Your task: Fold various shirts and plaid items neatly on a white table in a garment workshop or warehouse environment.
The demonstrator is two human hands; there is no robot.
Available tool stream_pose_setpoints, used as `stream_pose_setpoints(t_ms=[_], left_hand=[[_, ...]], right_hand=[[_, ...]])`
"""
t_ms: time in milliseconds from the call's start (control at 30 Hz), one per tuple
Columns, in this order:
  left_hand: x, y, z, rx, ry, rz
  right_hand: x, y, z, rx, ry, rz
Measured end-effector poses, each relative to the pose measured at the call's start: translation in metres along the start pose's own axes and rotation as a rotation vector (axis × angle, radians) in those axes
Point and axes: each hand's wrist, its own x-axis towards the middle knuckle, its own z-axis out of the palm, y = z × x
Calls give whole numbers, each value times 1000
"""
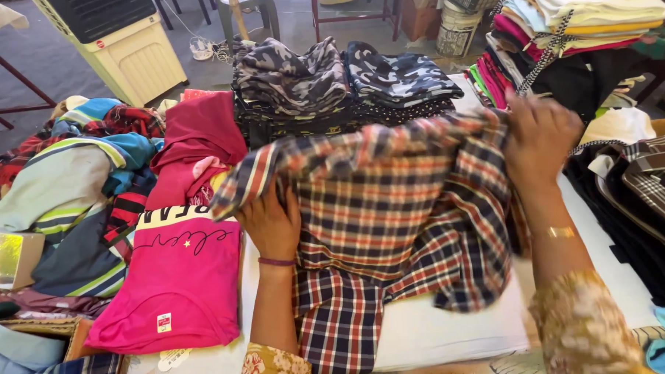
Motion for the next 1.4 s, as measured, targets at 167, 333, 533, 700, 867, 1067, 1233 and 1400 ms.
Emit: stream_pose_setpoints(t_ms=[167,333,533,700,867,1067,1233,1400], left_hand=[[-13,-38,14,416,-378,-104],[-20,-36,22,474,-732,-361],[-31,-32,35,374,-901,-379],[-24,-26,34,368,-1073,-469],[-29,-28,42,358,-1091,-443],[-22,-27,42,402,-1166,-479],[-23,-29,44,374,-1161,-469],[-21,-27,44,359,-1139,-469]], right_hand=[[4,-21,48,127,-179,163],[-61,-48,43,89,-976,322],[-110,-17,33,-31,-1153,479],[-113,27,24,350,-1062,684],[-106,46,63,444,-815,1037],[-64,59,88,378,-1366,497],[-27,121,128,131,-512,573],[-2,33,76,321,-424,240]])
